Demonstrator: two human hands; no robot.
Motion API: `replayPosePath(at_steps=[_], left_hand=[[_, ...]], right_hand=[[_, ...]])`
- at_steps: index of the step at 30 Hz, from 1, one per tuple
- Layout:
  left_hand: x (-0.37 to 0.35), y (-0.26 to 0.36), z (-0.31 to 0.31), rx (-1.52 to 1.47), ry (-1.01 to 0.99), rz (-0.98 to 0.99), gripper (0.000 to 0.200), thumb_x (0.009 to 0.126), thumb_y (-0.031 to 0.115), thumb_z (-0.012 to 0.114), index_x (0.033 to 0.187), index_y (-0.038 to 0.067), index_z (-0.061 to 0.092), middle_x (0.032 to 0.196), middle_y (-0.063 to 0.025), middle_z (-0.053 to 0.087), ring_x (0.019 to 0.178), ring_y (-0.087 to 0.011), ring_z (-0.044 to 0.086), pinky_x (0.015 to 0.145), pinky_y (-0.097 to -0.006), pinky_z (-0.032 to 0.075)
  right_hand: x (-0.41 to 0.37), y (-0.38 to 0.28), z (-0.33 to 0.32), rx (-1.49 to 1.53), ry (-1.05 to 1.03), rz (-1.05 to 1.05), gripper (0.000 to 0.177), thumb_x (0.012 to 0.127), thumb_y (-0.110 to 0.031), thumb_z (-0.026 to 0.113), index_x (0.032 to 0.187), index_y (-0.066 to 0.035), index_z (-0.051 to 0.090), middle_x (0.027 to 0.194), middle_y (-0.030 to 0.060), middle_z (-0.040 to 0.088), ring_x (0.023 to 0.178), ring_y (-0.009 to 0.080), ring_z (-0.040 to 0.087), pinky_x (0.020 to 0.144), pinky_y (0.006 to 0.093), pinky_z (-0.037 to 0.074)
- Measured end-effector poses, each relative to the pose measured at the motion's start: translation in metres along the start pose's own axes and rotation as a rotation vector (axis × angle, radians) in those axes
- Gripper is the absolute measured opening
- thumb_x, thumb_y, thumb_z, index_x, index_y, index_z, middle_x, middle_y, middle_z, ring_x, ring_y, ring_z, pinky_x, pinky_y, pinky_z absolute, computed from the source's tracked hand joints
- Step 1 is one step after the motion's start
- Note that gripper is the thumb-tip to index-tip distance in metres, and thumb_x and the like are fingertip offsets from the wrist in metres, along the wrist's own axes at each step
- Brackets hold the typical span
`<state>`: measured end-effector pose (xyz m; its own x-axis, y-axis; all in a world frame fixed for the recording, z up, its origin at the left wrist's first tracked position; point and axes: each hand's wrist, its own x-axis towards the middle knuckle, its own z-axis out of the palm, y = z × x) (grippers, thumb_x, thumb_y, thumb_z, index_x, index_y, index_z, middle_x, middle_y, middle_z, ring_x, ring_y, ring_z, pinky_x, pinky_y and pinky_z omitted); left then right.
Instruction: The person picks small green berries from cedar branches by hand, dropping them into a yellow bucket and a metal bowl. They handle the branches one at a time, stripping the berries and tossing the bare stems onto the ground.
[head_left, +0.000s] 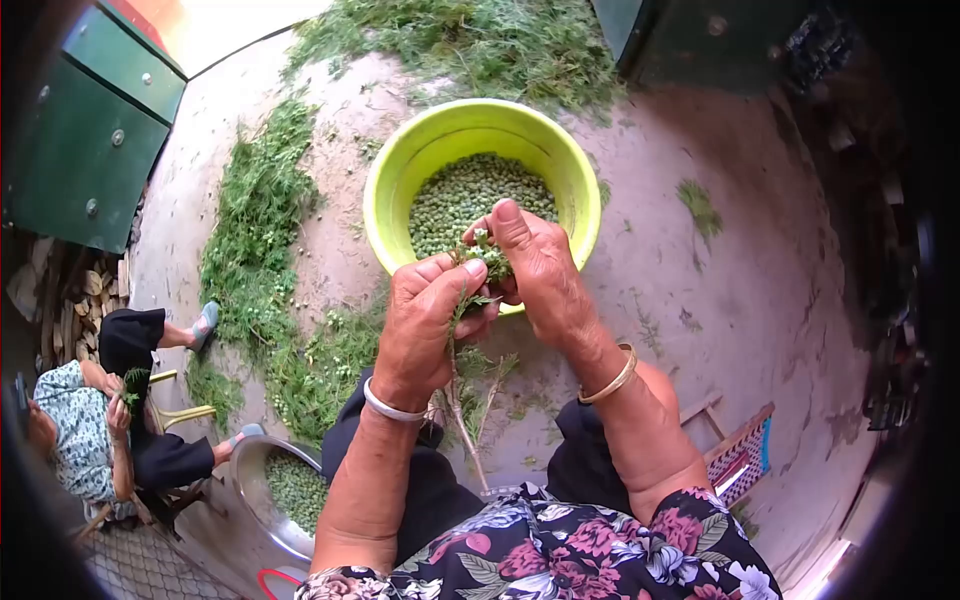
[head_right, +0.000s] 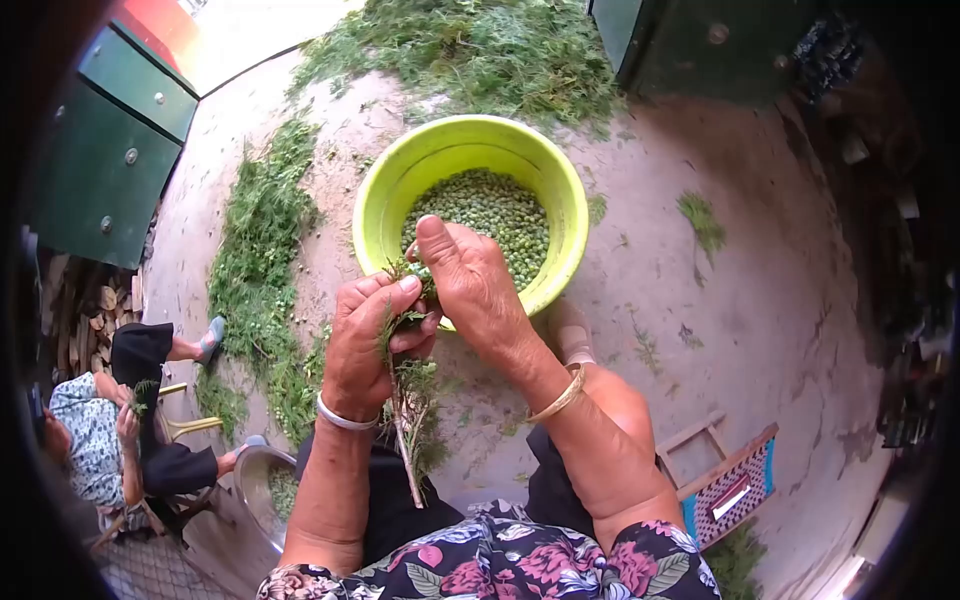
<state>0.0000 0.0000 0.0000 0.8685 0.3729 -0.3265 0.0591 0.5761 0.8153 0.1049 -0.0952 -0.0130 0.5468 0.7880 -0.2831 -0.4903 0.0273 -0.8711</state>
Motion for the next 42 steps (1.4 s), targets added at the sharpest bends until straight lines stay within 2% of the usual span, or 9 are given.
replayPosePath(at_steps=[2, 5, 12, 15, 18, 27, 33, 37, 42], left_hand=[[0.0, -0.006, 0.0, -0.019, -0.013, 0.018, 0.015, 0.089, 0.008, 0.051, 0.081, 0.0, 0.061, 0.065, -0.0012, 0.055, 0.045, -0.0063, 0.043, 0.044, -0.0206, 0.036], [0.001, -0.007, 0.001, 0.189, 0.051, 0.078, 0.017, 0.089, 0.009, 0.05, 0.079, 0.001, 0.061, 0.065, -0.0005, 0.055, 0.046, -0.0056, 0.043, 0.044, -0.0205, 0.035], [-0.007, -0.003, -0.005, 0.41, 0.033, 0.151, 0.014, 0.089, 0.009, 0.056, 0.082, 0.0, 0.064, 0.066, 0.0051, 0.055, 0.054, -0.0001, 0.041, 0.047, -0.0193, 0.033], [-0.011, 0.004, -0.005, 0.496, 0.002, 0.172, 0.014, 0.088, 0.008, 0.056, 0.085, -0.002, 0.065, 0.068, 0.0032, 0.058, 0.056, -0.0009, 0.046, 0.048, -0.0188, 0.036], [-0.013, 0.01, -0.002, 0.374, -0.002, 0.099, 0.015, 0.089, 0.008, 0.056, 0.089, -0.004, 0.065, 0.071, 0.0002, 0.063, 0.06, -0.0021, 0.052, 0.051, -0.0171, 0.04], [-0.014, 0.018, -0.001, 0.382, -0.078, 0.131, 0.015, 0.09, 0.009, 0.056, 0.09, -0.003, 0.064, 0.074, -0.0047, 0.066, 0.059, -0.0019, 0.054, 0.049, -0.0156, 0.04], [-0.001, -0.001, -0.012, 0.203, 0.101, 0.132, 0.015, 0.087, 0.01, 0.06, 0.074, 0.002, 0.059, 0.066, -0.0035, 0.062, 0.053, -0.0027, 0.051, 0.045, -0.0165, 0.038], [-0.002, 0.003, -0.008, 0.058, 0.083, 0.148, 0.016, 0.087, 0.009, 0.06, 0.073, 0.003, 0.057, 0.065, -0.0036, 0.061, 0.051, -0.0042, 0.052, 0.044, -0.0176, 0.039], [-0.004, 0.011, -0.003, 0.052, 0.048, 0.097, 0.016, 0.087, 0.009, 0.06, 0.072, 0.003, 0.058, 0.065, -0.0028, 0.061, 0.052, -0.0038, 0.052, 0.044, -0.0179, 0.039]], right_hand=[[0.004, 0.013, 0.004, -0.477, 0.214, -0.399, 0.043, 0.083, -0.038, 0.07, 0.083, 0.004, 0.058, 0.068, 0.0136, 0.061, 0.061, 0.0185, 0.059, 0.056, 0.0336, 0.047], [0.004, 0.008, 0.011, -0.459, 0.231, -0.269, 0.036, 0.083, -0.029, 0.069, 0.078, 0.004, 0.058, 0.065, 0.0141, 0.06, 0.062, 0.0181, 0.058, 0.057, 0.0334, 0.047], [0.008, 0.014, 0.005, -0.473, 0.23, -0.35, 0.034, 0.088, -0.019, 0.062, 0.065, 0.004, 0.055, 0.056, 0.0073, 0.054, 0.053, 0.0119, 0.049, 0.047, 0.0335, 0.039], [0.006, 0.012, 0.003, -0.362, 0.126, -0.292, 0.031, 0.093, -0.022, 0.059, 0.068, -0.003, 0.059, 0.056, -0.0027, 0.051, 0.049, 0.0025, 0.041, 0.04, 0.0226, 0.033], [0.0, 0.002, 0.008, -0.018, 0.102, 0.0, 0.033, 0.094, -0.027, 0.057, 0.07, -0.004, 0.059, 0.054, -0.0028, 0.05, 0.04, 0.0027, 0.037, 0.032, 0.0205, 0.031], [0.0, 0.001, -0.002, 0.275, -0.046, 0.234, 0.029, 0.095, -0.029, 0.055, 0.079, -0.005, 0.058, 0.055, -0.0036, 0.044, 0.037, 0.0037, 0.035, 0.03, 0.0204, 0.028], [-0.002, -0.004, 0.009, 0.284, 0.064, 0.099, 0.035, 0.092, -0.038, 0.058, 0.081, -0.004, 0.057, 0.06, -0.0029, 0.048, 0.046, 0.0037, 0.041, 0.037, 0.0192, 0.033], [-0.004, 0.003, 0.004, -0.027, -0.01, -0.094, 0.024, 0.088, -0.023, 0.066, 0.094, -0.001, 0.061, 0.068, -0.0015, 0.056, 0.054, 0.0028, 0.047, 0.046, 0.0178, 0.039], [-0.004, -0.004, -0.002, -0.008, -0.075, -0.087, 0.021, 0.084, -0.018, 0.069, 0.093, 0.0, 0.063, 0.071, -0.0005, 0.059, 0.056, 0.0038, 0.049, 0.048, 0.0193, 0.04]])
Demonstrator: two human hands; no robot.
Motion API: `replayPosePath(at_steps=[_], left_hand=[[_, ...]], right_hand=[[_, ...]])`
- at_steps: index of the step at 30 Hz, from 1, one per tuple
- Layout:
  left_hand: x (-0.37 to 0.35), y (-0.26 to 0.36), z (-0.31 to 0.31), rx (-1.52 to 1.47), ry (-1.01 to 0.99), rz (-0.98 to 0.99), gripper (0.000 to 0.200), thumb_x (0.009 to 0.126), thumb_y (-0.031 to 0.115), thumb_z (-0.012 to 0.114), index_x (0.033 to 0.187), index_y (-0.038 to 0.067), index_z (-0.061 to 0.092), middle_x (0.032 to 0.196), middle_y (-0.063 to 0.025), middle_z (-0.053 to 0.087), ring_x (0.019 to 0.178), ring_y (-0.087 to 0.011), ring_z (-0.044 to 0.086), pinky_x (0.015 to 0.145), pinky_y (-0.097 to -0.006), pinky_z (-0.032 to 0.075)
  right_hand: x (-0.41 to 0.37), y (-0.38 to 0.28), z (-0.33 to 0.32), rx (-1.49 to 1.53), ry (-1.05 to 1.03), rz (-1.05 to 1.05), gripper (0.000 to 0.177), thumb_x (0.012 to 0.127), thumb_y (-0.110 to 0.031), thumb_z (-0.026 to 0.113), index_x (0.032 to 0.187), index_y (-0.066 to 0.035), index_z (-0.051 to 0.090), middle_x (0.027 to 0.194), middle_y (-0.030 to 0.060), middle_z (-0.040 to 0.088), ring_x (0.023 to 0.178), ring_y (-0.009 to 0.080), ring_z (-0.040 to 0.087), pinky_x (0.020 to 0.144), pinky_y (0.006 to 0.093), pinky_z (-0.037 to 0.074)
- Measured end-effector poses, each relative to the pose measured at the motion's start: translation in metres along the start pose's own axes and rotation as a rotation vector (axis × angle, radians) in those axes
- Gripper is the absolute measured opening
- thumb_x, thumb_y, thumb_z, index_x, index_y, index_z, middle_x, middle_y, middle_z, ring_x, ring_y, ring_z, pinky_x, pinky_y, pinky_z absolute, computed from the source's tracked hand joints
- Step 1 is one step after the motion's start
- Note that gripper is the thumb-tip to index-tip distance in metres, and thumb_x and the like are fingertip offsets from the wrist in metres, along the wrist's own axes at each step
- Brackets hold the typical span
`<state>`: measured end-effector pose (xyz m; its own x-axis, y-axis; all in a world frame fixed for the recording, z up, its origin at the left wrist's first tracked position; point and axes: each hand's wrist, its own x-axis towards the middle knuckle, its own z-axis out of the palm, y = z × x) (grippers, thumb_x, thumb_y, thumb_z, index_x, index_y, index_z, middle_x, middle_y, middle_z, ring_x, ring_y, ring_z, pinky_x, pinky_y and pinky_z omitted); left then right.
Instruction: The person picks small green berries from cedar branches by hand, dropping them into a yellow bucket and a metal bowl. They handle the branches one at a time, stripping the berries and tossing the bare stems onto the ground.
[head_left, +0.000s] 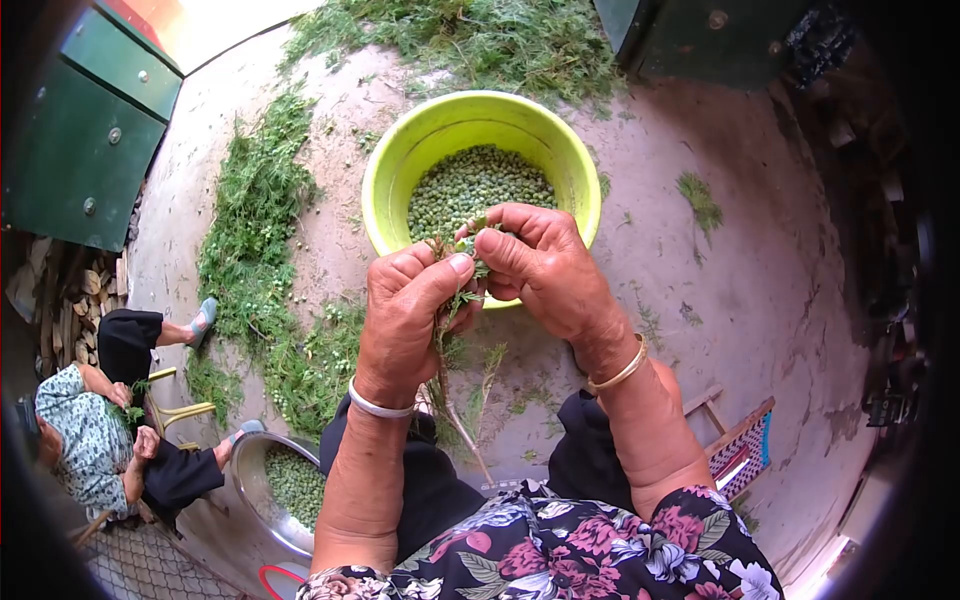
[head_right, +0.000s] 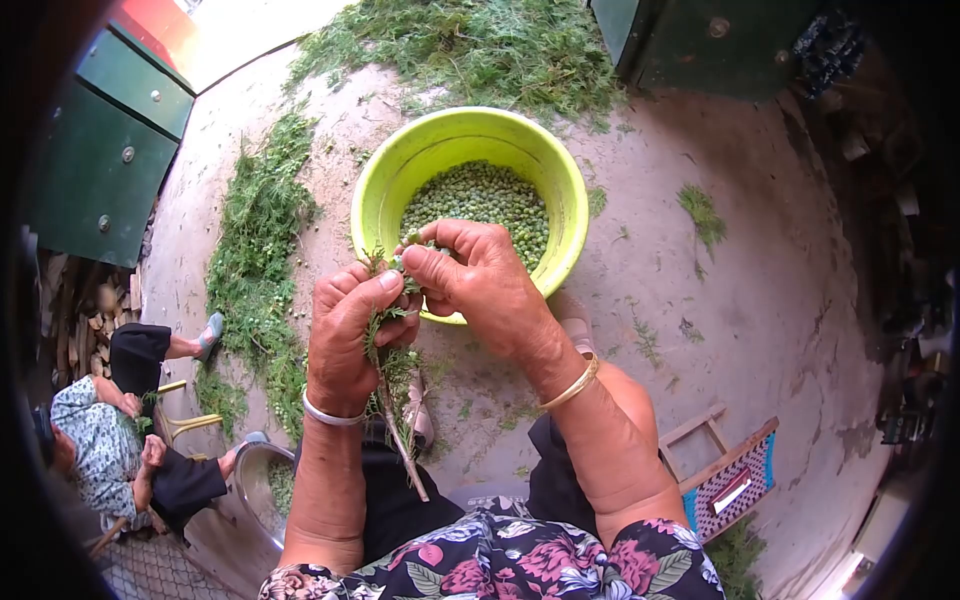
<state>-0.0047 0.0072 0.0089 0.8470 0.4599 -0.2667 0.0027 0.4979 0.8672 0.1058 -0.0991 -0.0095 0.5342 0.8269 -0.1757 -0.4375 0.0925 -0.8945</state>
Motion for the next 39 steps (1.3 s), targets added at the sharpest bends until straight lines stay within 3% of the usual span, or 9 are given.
replayPosePath(at_steps=[2, 4, 7, 17, 22, 28, 32, 37, 39], left_hand=[[0.0, -0.002, 0.0, -0.013, 0.02, -0.007, 0.017, 0.087, 0.009, 0.06, 0.071, 0.003, 0.057, 0.064, -0.0017, 0.06, 0.052, -0.0031, 0.051, 0.044, -0.0176, 0.038], [0.003, -0.011, -0.006, 0.156, -0.026, 0.075, 0.012, 0.087, 0.008, 0.057, 0.081, -0.002, 0.062, 0.066, -0.003, 0.058, 0.048, -0.0048, 0.045, 0.044, -0.0191, 0.037], [0.0, -0.014, 0.004, 0.138, 0.067, 0.005, 0.014, 0.088, 0.008, 0.056, 0.077, 0.0, 0.061, 0.065, -0.0018, 0.057, 0.049, -0.0045, 0.045, 0.044, -0.0191, 0.036], [0.002, -0.031, 0.012, 0.44, 0.163, 0.233, 0.024, 0.089, 0.006, 0.055, 0.065, 0.003, 0.054, 0.062, 0.005, 0.051, 0.053, -0.0014, 0.041, 0.047, -0.0192, 0.033], [-0.015, -0.02, 0.009, 0.436, 0.025, 0.106, 0.026, 0.089, 0.008, 0.056, 0.064, 0.002, 0.052, 0.057, 0.0021, 0.048, 0.051, -0.0048, 0.041, 0.046, -0.024, 0.034], [-0.008, 0.002, -0.011, -0.375, -0.196, -0.042, 0.02, 0.091, 0.016, 0.054, 0.077, 0.002, 0.056, 0.07, -0.0095, 0.059, 0.043, -0.0039, 0.039, 0.046, -0.0212, 0.038], [-0.005, -0.001, -0.018, -0.601, -0.274, -0.081, 0.022, 0.092, 0.019, 0.051, 0.076, 0.005, 0.053, 0.072, -0.0106, 0.057, 0.043, -0.003, 0.036, 0.046, -0.0219, 0.035], [0.003, -0.006, -0.021, -0.73, -0.299, -0.115, 0.023, 0.093, 0.022, 0.051, 0.079, 0.005, 0.054, 0.073, -0.009, 0.056, 0.043, -0.0031, 0.035, 0.048, -0.0242, 0.033], [0.006, -0.008, -0.017, -0.754, -0.251, -0.111, 0.023, 0.094, 0.021, 0.05, 0.08, 0.004, 0.054, 0.074, -0.0089, 0.056, 0.044, -0.0032, 0.036, 0.047, -0.0244, 0.034]], right_hand=[[0.003, 0.006, 0.002, 0.037, 0.007, 0.001, 0.021, 0.084, -0.019, 0.069, 0.091, 0.0, 0.063, 0.07, -0.0003, 0.058, 0.056, 0.005, 0.049, 0.048, 0.0206, 0.04], [0.008, 0.017, 0.007, -0.381, 0.145, -0.372, 0.022, 0.084, -0.02, 0.07, 0.083, 0.002, 0.062, 0.065, 0.0006, 0.056, 0.056, 0.0058, 0.048, 0.047, 0.0236, 0.039], [0.003, 0.008, 0.011, -0.292, 0.225, -0.172, 0.027, 0.083, -0.021, 0.071, 0.074, 0.002, 0.061, 0.06, 0.0013, 0.054, 0.057, 0.0059, 0.046, 0.047, 0.0265, 0.038], [0.041, 0.043, 0.0, -0.323, 0.456, -0.24, 0.038, 0.082, -0.015, 0.067, 0.051, 0.0, 0.052, 0.047, -0.0014, 0.045, 0.048, 0.0046, 0.036, 0.042, 0.0286, 0.031], [0.062, 0.01, -0.052, -0.142, 0.69, -0.115, 0.037, 0.088, -0.03, 0.066, 0.062, -0.006, 0.056, 0.051, -0.0017, 0.05, 0.042, 0.0069, 0.042, 0.04, 0.0251, 0.036], [0.063, -0.013, -0.047, -0.16, 0.611, -0.238, 0.057, 0.09, -0.039, 0.062, 0.119, 0.009, 0.053, 0.103, 0.0179, 0.061, 0.094, 0.0204, 0.057, 0.083, 0.0332, 0.045], [0.065, -0.005, -0.05, -0.386, 0.737, -0.306, 0.037, 0.092, -0.022, 0.059, 0.11, 0.01, 0.058, 0.09, 0.0134, 0.065, 0.08, 0.0156, 0.06, 0.067, 0.0277, 0.049], [0.045, -0.01, -0.031, -0.138, 0.512, -0.187, 0.026, 0.092, -0.017, 0.059, 0.102, 0.006, 0.063, 0.084, 0.0123, 0.067, 0.067, 0.0099, 0.061, 0.049, 0.017, 0.046], [0.033, -0.014, -0.018, 0.04, 0.052, -0.16, 0.028, 0.091, -0.017, 0.061, 0.106, 0.006, 0.062, 0.086, 0.0106, 0.067, 0.069, 0.0087, 0.06, 0.053, 0.0181, 0.047]])
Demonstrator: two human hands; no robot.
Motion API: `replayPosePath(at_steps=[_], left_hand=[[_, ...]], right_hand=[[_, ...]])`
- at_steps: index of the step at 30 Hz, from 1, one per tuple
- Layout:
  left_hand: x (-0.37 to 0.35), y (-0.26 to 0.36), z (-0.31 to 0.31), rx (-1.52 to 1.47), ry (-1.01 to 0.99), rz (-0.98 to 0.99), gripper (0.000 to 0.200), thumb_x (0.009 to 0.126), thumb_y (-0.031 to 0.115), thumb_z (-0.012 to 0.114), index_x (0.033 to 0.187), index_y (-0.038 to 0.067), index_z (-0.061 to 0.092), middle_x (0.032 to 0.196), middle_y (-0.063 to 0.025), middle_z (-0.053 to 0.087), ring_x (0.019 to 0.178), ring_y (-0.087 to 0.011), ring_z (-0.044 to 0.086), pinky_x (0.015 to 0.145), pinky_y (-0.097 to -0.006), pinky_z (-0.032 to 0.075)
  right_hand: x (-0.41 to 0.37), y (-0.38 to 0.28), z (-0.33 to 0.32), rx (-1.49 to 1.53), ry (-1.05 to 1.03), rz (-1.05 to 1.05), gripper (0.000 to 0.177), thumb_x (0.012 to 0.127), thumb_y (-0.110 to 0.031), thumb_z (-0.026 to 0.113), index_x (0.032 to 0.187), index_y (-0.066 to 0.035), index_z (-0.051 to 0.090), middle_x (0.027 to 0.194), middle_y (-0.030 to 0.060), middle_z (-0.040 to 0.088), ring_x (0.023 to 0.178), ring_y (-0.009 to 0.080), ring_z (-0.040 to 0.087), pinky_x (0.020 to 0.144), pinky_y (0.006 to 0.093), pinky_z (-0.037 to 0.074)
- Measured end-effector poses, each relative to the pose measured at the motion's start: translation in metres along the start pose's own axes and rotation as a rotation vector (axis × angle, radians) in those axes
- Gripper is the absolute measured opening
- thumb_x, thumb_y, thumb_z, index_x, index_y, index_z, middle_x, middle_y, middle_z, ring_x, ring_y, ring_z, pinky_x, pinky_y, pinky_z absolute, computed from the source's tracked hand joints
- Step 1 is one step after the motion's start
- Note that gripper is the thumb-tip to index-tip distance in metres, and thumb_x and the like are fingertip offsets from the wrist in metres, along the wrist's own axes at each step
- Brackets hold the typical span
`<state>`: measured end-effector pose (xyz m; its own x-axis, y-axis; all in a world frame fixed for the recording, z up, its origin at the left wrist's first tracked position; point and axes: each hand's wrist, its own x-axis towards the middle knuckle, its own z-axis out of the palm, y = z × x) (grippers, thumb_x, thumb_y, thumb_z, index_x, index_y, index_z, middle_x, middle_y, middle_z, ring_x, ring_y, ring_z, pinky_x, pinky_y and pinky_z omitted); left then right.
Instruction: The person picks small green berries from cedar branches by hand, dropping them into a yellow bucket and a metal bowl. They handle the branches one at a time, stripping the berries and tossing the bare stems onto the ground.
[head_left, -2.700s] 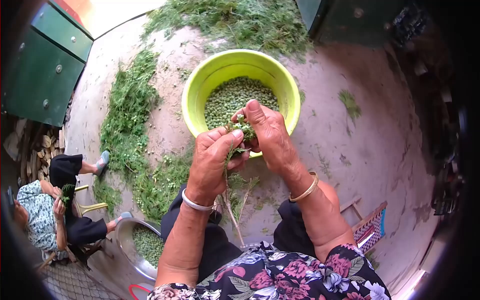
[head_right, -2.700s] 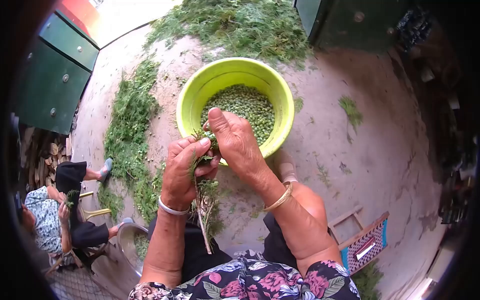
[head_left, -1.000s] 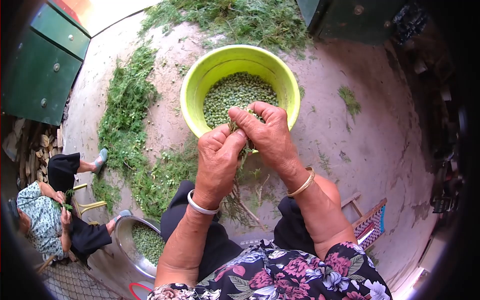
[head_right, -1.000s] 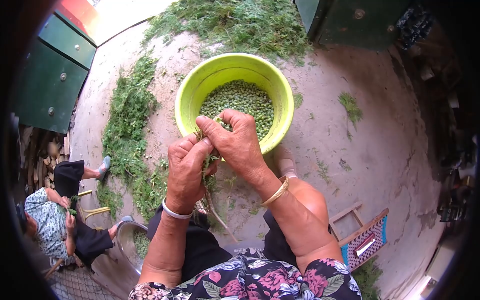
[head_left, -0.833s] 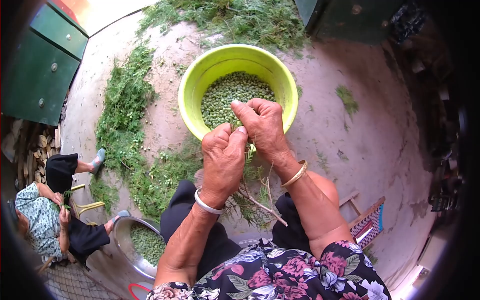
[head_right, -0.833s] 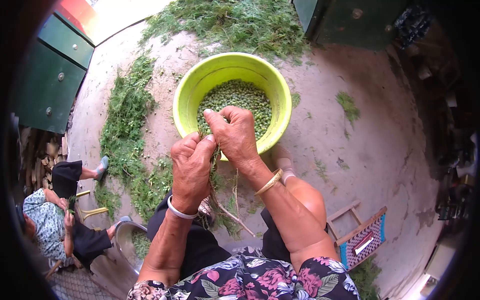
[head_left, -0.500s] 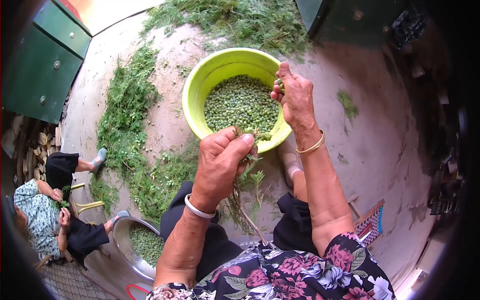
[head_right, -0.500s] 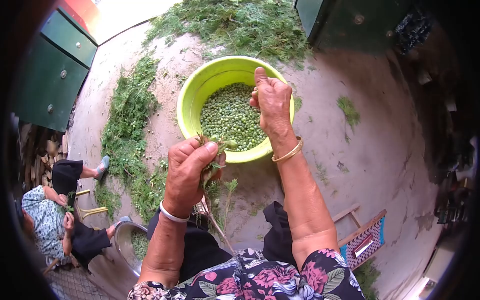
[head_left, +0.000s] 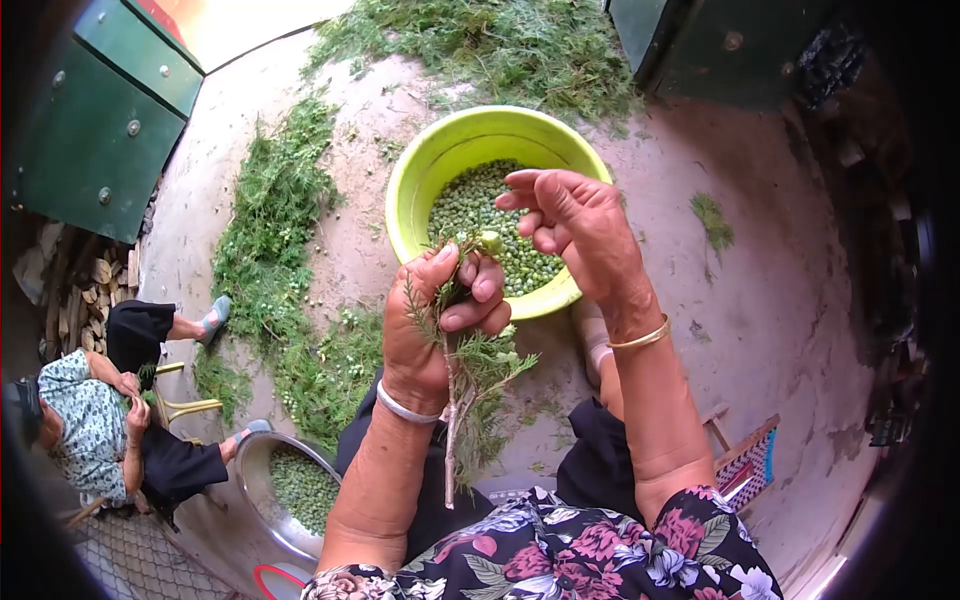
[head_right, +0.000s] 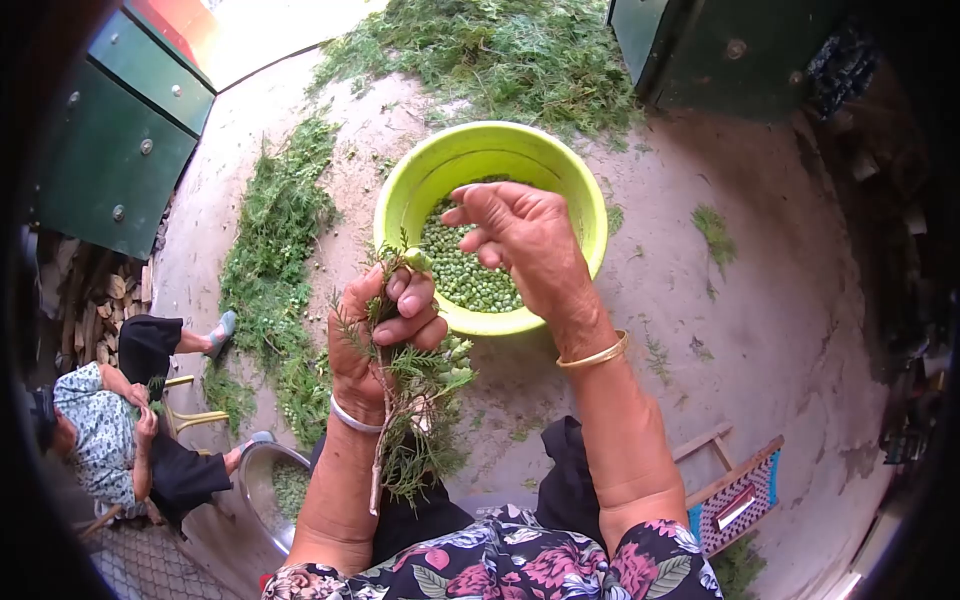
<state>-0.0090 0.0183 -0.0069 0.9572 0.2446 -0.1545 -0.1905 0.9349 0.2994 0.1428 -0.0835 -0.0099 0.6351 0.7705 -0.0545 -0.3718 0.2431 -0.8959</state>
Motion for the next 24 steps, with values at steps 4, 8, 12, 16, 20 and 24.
replayPosePath(at_steps=[4, 8, 12, 16, 20, 24], left_hand=[[0.003, -0.005, 0.006, 0.224, 0.042, 0.055, 0.021, 0.095, 0.022, 0.047, 0.084, 0.005, 0.054, 0.075, -0.0041, 0.054, 0.046, -0.0028, 0.037, 0.051, -0.0234, 0.033], [0.007, -0.011, 0.004, 0.339, 0.171, 0.076, 0.023, 0.094, 0.022, 0.049, 0.082, 0.004, 0.054, 0.072, -0.0049, 0.055, 0.045, -0.0037, 0.037, 0.048, -0.0229, 0.034], [0.008, -0.019, 0.01, 0.415, 0.189, 0.051, 0.023, 0.092, 0.021, 0.052, 0.08, 0.002, 0.057, 0.07, -0.0075, 0.057, 0.045, -0.0059, 0.039, 0.048, -0.0256, 0.039], [0.009, -0.02, 0.007, 0.475, 0.188, 0.067, 0.022, 0.091, 0.02, 0.056, 0.081, 0.001, 0.058, 0.071, -0.008, 0.058, 0.046, -0.0065, 0.04, 0.049, -0.0257, 0.041], [0.007, -0.018, 0.009, 0.418, 0.224, 0.087, 0.018, 0.09, 0.016, 0.056, 0.082, 0.0, 0.058, 0.071, -0.0083, 0.059, 0.048, -0.0065, 0.042, 0.05, -0.0229, 0.04], [0.007, -0.024, 0.009, 0.469, 0.172, 0.065, 0.01, 0.091, 0.01, 0.056, 0.088, 0.001, 0.058, 0.073, -0.0065, 0.06, 0.055, -0.0078, 0.051, 0.049, -0.0183, 0.04]], right_hand=[[-0.02, -0.001, 0.015, 0.028, -0.192, -0.015, 0.029, 0.088, -0.013, 0.064, 0.11, 0.006, 0.062, 0.085, 0.0082, 0.067, 0.073, 0.0082, 0.061, 0.06, 0.0191, 0.049], [-0.028, -0.004, 0.024, -0.119, -0.083, -0.051, 0.025, 0.083, 0.002, 0.063, 0.107, 0.007, 0.063, 0.076, 0.0072, 0.067, 0.064, 0.0086, 0.061, 0.061, 0.0214, 0.052], [-0.03, 0.008, 0.022, -0.159, 0.078, -0.089, 0.014, 0.084, 0.003, 0.061, 0.098, 0.006, 0.064, 0.072, 0.0069, 0.065, 0.058, 0.0078, 0.059, 0.052, 0.0206, 0.049], [-0.034, 0.005, 0.03, -0.338, 0.195, -0.221, 0.01, 0.084, 0.005, 0.061, 0.094, 0.005, 0.063, 0.067, 0.0044, 0.063, 0.056, 0.0075, 0.058, 0.05, 0.0214, 0.048], [-0.039, 0.006, 0.03, -0.302, 0.157, -0.181, 0.011, 0.083, 0.006, 0.061, 0.093, 0.005, 0.063, 0.067, 0.0037, 0.063, 0.056, 0.0076, 0.058, 0.051, 0.0215, 0.048], [-0.038, 0.006, 0.03, -0.312, 0.251, -0.185, 0.01, 0.082, 0.006, 0.06, 0.091, 0.003, 0.065, 0.066, 0.002, 0.062, 0.055, 0.0072, 0.057, 0.05, 0.0217, 0.048]])
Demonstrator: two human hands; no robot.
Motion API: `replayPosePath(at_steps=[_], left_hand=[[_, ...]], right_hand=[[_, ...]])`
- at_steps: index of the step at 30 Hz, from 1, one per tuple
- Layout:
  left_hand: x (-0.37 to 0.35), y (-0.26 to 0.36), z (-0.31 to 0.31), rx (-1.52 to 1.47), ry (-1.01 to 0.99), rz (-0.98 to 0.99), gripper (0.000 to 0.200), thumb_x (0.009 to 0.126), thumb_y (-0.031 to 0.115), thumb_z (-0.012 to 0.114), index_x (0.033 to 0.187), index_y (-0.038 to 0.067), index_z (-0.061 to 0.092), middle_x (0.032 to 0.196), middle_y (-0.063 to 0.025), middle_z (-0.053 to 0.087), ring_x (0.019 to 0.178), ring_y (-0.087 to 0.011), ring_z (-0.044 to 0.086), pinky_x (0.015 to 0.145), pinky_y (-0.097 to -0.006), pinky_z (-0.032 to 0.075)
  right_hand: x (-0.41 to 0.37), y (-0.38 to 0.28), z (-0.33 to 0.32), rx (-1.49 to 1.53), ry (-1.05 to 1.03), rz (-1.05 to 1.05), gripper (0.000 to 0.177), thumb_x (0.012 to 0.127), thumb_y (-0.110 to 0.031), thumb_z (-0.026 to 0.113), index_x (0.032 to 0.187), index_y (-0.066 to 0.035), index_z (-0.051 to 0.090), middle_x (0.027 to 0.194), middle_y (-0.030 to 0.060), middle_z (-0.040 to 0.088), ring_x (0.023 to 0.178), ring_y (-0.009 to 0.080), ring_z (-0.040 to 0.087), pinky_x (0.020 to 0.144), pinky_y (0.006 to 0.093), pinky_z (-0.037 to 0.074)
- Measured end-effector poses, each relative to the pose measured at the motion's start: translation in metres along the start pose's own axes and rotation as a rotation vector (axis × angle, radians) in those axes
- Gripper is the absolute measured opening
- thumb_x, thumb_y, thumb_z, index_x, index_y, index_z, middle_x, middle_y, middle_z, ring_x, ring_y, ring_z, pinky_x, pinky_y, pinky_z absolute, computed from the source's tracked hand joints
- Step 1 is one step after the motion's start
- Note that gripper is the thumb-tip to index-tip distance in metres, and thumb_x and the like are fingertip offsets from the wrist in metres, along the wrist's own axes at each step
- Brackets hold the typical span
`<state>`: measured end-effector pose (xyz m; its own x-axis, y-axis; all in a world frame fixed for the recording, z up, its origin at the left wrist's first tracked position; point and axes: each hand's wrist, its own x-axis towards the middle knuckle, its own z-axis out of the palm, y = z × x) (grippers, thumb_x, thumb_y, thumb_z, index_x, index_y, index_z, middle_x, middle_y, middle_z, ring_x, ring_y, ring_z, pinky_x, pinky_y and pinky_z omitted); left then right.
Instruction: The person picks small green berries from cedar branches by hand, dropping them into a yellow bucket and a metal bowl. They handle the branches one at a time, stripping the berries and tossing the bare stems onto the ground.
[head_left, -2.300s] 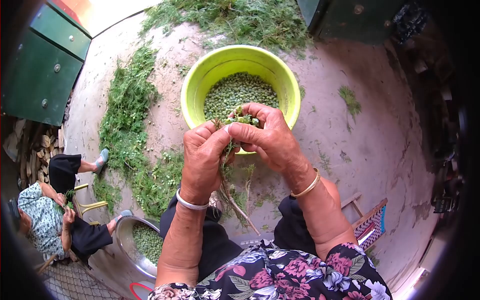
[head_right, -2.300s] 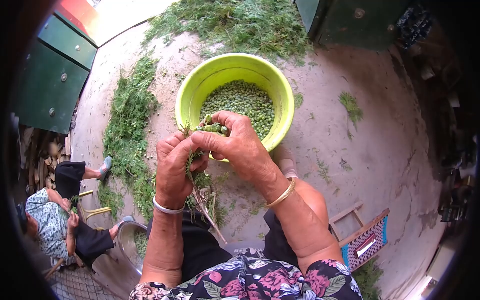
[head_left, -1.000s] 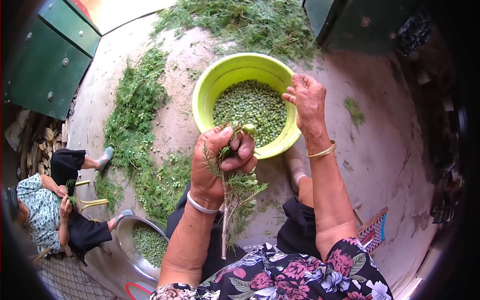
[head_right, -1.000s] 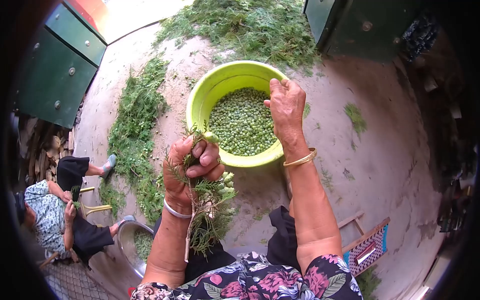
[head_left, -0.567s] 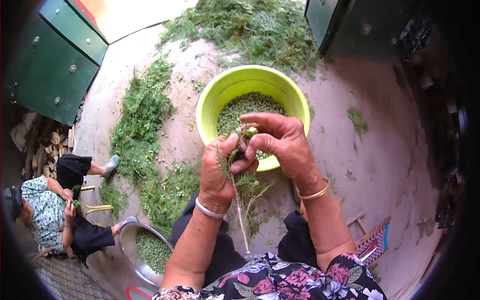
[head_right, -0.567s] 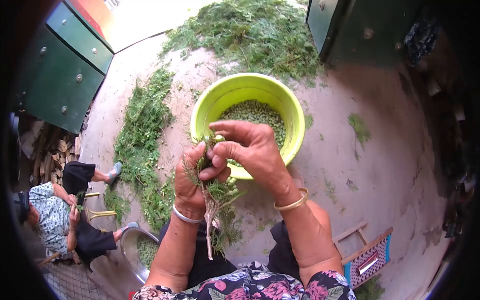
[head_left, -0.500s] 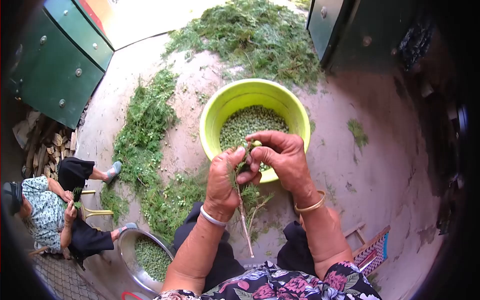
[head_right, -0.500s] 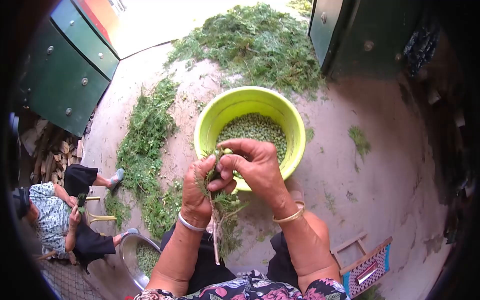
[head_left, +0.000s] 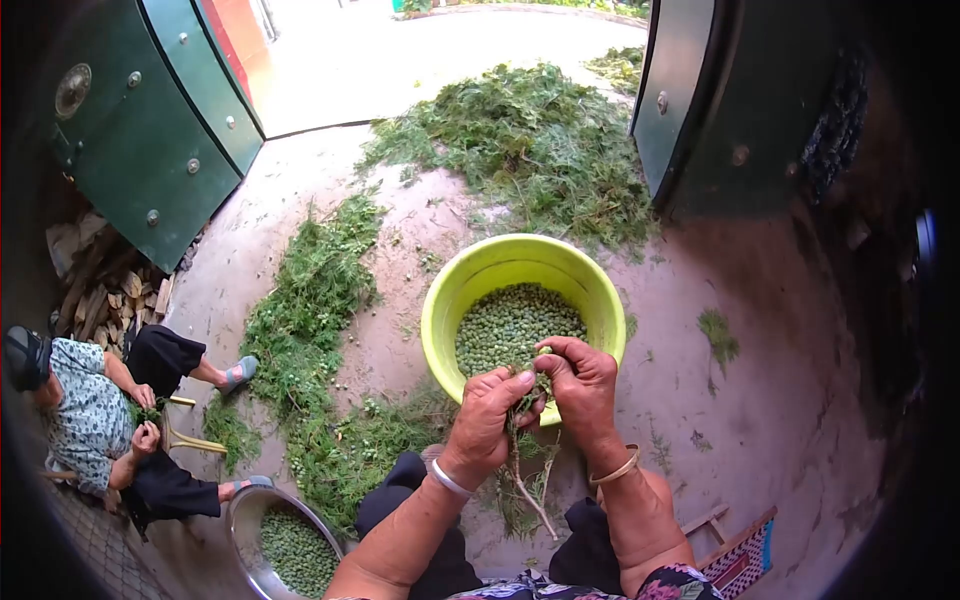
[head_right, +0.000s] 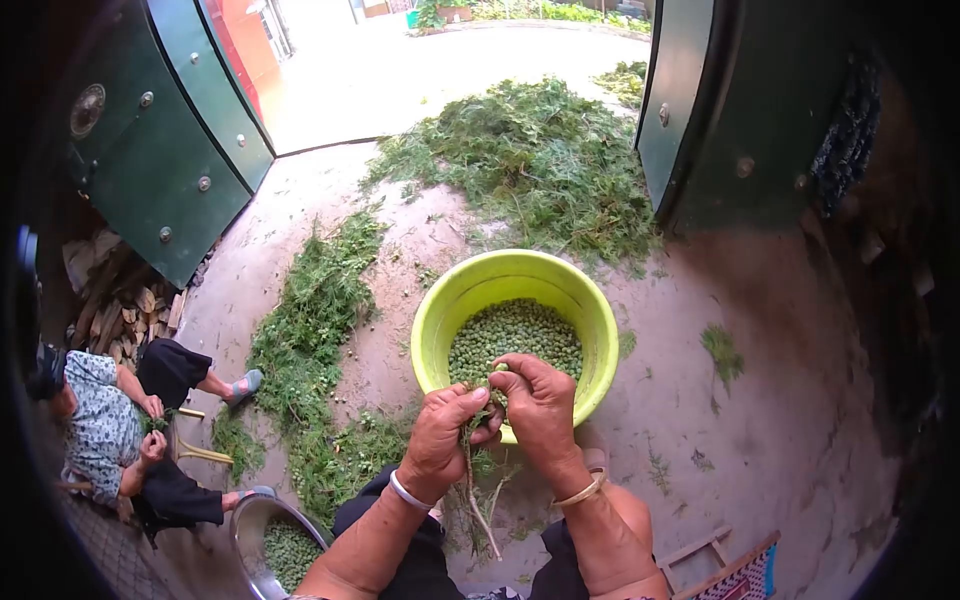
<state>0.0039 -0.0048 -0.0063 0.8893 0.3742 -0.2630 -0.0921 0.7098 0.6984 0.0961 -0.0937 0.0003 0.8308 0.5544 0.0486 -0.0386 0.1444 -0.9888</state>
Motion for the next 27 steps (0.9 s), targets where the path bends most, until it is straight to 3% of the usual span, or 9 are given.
replayPosePath(at_steps=[1, 2, 4, 6, 8, 12, 15, 20, 27], left_hand=[[-0.002, 0.001, 0.004, 0.009, -0.013, 0.012, 0.01, 0.091, 0.01, 0.055, 0.09, 0.001, 0.059, 0.073, -0.0051, 0.06, 0.056, -0.0076, 0.052, 0.05, -0.0182, 0.04], [-0.003, 0.002, 0.007, 0.016, -0.027, 0.023, 0.01, 0.091, 0.009, 0.055, 0.092, 0.001, 0.059, 0.073, -0.0037, 0.06, 0.058, -0.0074, 0.053, 0.05, -0.0181, 0.04], [-0.005, 0.004, 0.011, 0.057, -0.02, 0.038, 0.01, 0.09, 0.008, 0.054, 0.09, 0.0, 0.06, 0.071, -0.0013, 0.059, 0.058, -0.006, 0.052, 0.051, -0.0182, 0.04], [-0.01, 0.009, 0.013, 0.201, -0.018, 0.042, 0.012, 0.086, 0.009, 0.056, 0.082, 0.0, 0.062, 0.07, -0.0033, 0.06, 0.057, -0.0059, 0.049, 0.05, -0.0178, 0.038], [-0.031, 0.02, 0.013, 0.54, -0.21, -0.011, 0.017, 0.084, 0.014, 0.059, 0.077, 0.0, 0.064, 0.067, -0.0033, 0.061, 0.055, -0.0046, 0.048, 0.049, -0.0168, 0.035], [-0.017, 0.019, 0.001, 0.27, -0.06, 0.192, 0.019, 0.087, 0.013, 0.056, 0.076, -0.003, 0.06, 0.071, -0.0094, 0.061, 0.05, -0.0064, 0.043, 0.048, -0.0208, 0.035], [-0.012, 0.027, -0.006, 0.131, -0.078, 0.222, 0.022, 0.087, 0.014, 0.055, 0.078, -0.006, 0.059, 0.07, -0.016, 0.057, 0.049, -0.0092, 0.042, 0.05, -0.0246, 0.037], [-0.013, 0.024, -0.007, 0.145, -0.092, 0.195, 0.023, 0.086, 0.016, 0.057, 0.081, -0.007, 0.06, 0.071, -0.0163, 0.058, 0.049, -0.0096, 0.043, 0.051, -0.0261, 0.039], [-0.006, 0.015, -0.007, 0.741, 0.075, 0.229, 0.016, 0.086, 0.011, 0.06, 0.076, 0.0, 0.065, 0.062, 0.0017, 0.056, 0.056, -0.0034, 0.046, 0.049, -0.0213, 0.036]], right_hand=[[0.005, 0.01, -0.003, -0.22, 0.028, -0.3, 0.009, 0.082, 0.006, 0.06, 0.087, 0.003, 0.066, 0.069, 0.0023, 0.063, 0.052, 0.0061, 0.055, 0.047, 0.0211, 0.045], [0.005, 0.009, -0.006, -0.223, 0.029, -0.301, 0.009, 0.082, 0.006, 0.06, 0.087, 0.003, 0.066, 0.069, 0.0023, 0.063, 0.052, 0.0061, 0.055, 0.047, 0.0211, 0.045], [0.008, 0.004, -0.009, 0.005, -0.009, 0.012, 0.009, 0.083, 0.006, 0.059, 0.084, 0.002, 0.067, 0.072, 0.0043, 0.063, 0.051, 0.005, 0.053, 0.044, 0.0204, 0.042], [0.018, 0.015, -0.02, 0.022, -0.039, -0.005, 0.009, 0.084, 0.003, 0.06, 0.088, 0.002, 0.067, 0.074, 0.0068, 0.064, 0.05, 0.0053, 0.051, 0.043, 0.0199, 0.042], [0.041, 0.025, -0.042, 0.376, 0.294, 0.169, 0.009, 0.085, 0.001, 0.06, 0.092, 0.004, 0.066, 0.073, 0.0082, 0.064, 0.049, 0.0065, 0.051, 0.042, 0.0208, 0.044], [0.053, 0.007, -0.041, 0.357, 0.263, -0.053, 0.026, 0.088, -0.002, 0.059, 0.112, 0.007, 0.059, 0.089, 0.0131, 0.065, 0.071, 0.0123, 0.061, 0.059, 0.0243, 0.054], [0.05, 0.016, -0.038, 0.138, 0.179, 0.021, 0.043, 0.087, -0.003, 0.06, 0.127, 0.009, 0.049, 0.111, 0.0185, 0.062, 0.095, 0.015, 0.059, 0.077, 0.0249, 0.051], [0.046, 0.01, -0.031, -0.212, 0.236, -0.181, 0.038, 0.085, -0.006, 0.065, 0.119, 0.008, 0.057, 0.106, 0.0146, 0.066, 0.093, 0.0149, 0.062, 0.081, 0.0263, 0.05], [0.016, 0.001, -0.015, -0.168, -0.415, -0.056, 0.02, 0.08, -0.006, 0.068, 0.097, 0.004, 0.068, 0.086, 0.0096, 0.07, 0.077, 0.0103, 0.062, 0.068, 0.0261, 0.05]])
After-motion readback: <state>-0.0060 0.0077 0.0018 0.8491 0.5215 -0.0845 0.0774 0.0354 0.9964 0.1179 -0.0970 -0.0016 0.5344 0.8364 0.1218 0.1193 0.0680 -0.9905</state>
